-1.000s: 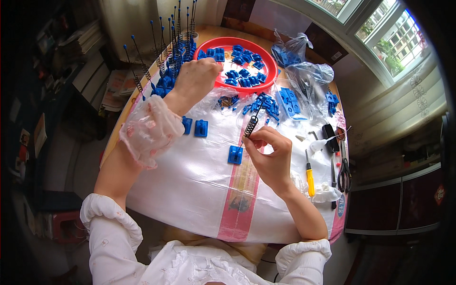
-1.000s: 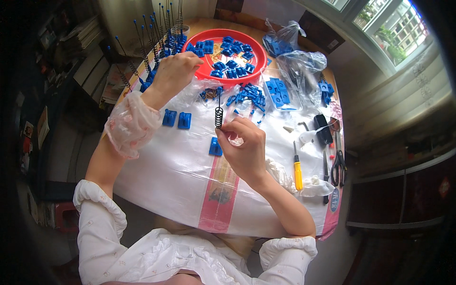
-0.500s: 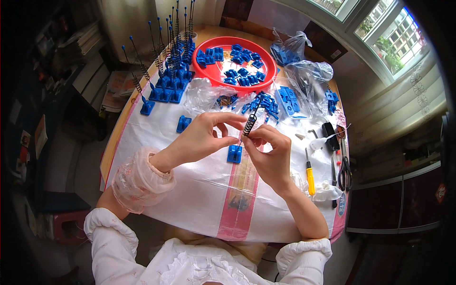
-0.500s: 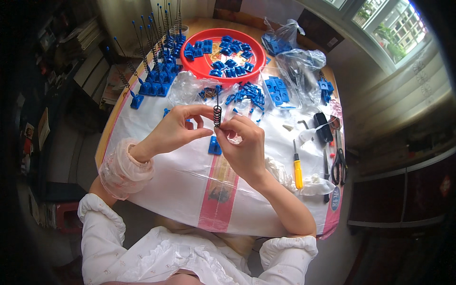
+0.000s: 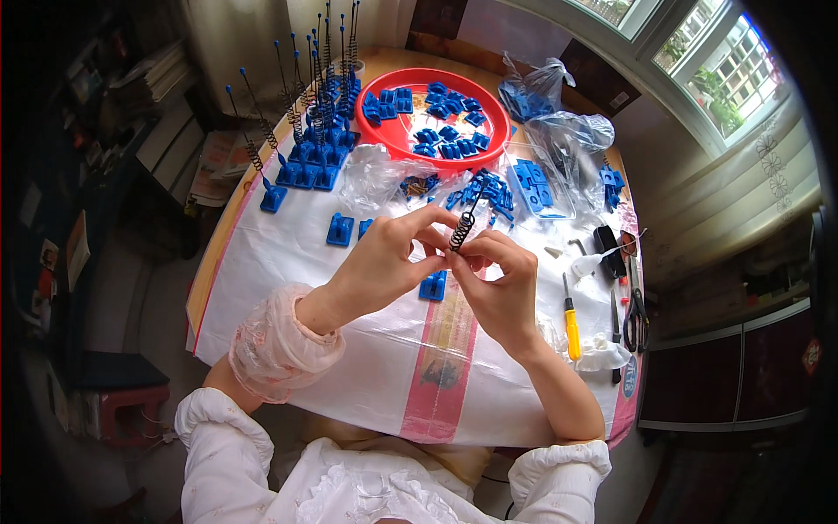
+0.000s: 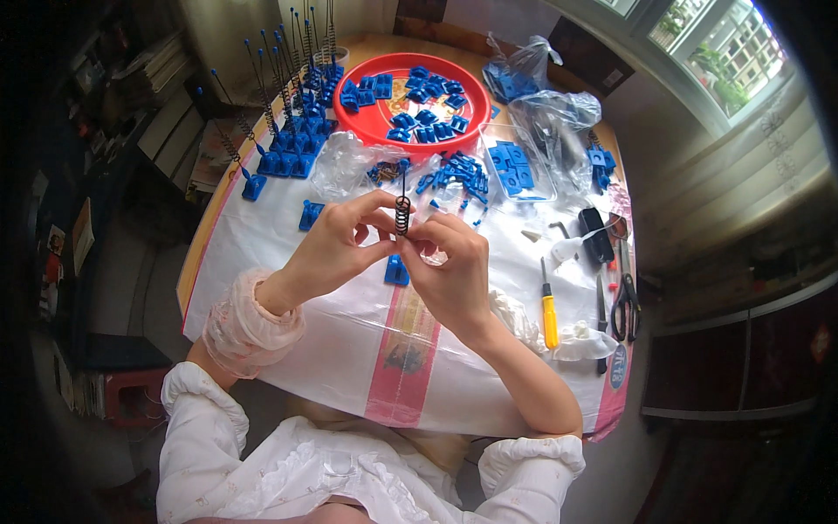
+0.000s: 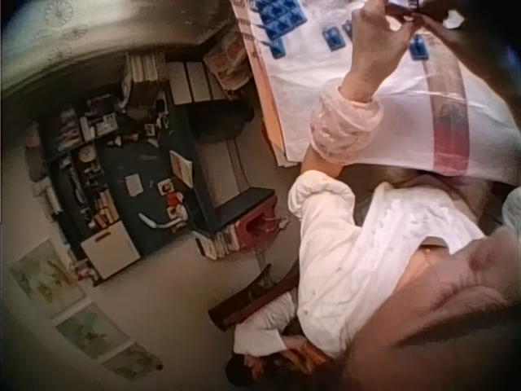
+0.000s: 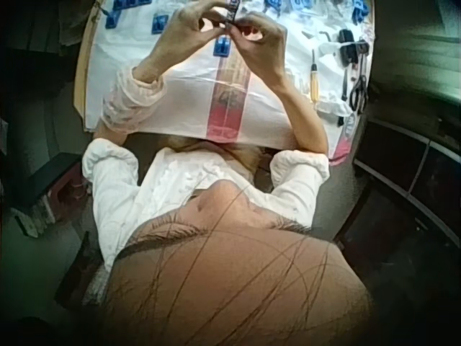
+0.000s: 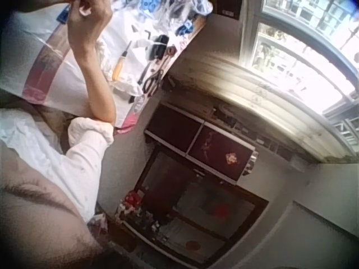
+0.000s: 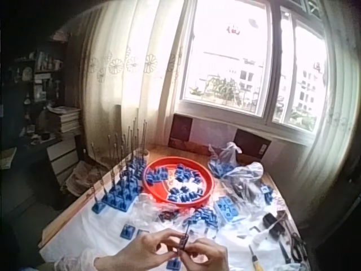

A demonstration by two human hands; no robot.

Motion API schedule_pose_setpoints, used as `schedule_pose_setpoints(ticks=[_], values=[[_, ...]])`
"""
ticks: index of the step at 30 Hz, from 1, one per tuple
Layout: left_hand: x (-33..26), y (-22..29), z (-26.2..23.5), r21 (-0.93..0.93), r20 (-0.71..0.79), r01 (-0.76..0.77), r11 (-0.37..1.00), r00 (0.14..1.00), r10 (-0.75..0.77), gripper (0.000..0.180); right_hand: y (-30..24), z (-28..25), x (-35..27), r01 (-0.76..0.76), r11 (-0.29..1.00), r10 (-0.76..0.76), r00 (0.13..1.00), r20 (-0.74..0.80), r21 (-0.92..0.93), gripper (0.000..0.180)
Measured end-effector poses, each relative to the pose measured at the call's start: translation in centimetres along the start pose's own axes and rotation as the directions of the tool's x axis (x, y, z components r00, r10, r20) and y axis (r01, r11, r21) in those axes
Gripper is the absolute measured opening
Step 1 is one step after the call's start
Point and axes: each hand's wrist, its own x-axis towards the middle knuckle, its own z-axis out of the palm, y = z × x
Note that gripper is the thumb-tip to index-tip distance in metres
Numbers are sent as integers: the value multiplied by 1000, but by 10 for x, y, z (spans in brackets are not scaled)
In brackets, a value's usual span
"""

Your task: The person is manually assembling small blue plastic lighting fixture components with metallic internal parts.

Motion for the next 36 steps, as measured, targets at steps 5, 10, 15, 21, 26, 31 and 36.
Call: schedule_pose_setpoints(ticks=[5, 10, 15, 21, 26, 31, 36], values=[[-1, -4, 0, -89, 19, 103, 991, 995, -102, 30, -2, -1, 0, -13, 1000, 13, 1000, 2, -12, 7], [-5, -12, 7, -319, 30, 134, 938, 991, -131, 28, -4, 0, 0, -14, 1000, 14, 1000, 3, -9, 7], [-5, -13, 13, -323, -52, 86, 942, 993, -108, 26, -3, -1, 0, -20, 1000, 20, 1000, -2, -10, 7], [-5, -25, 13, -290, -48, 17, 957, 998, -32, 20, -4, -2, 1, -14, 999, 15, 1000, 11, -36, 8], [-5, -13, 12, -242, -37, 71, 968, 996, -83, 20, -3, -2, 1, -13, 999, 13, 1000, 8, -40, 8], [-7, -10, 9, -202, -15, 138, 970, 989, -144, 19, -5, -1, 1, -20, 1000, 20, 1000, 9, -21, 7], [-7, -13, 13, -223, -58, 19, 975, 998, -33, 22, -4, -1, 1, -9, 999, 9, 1000, 8, -39, 7]])
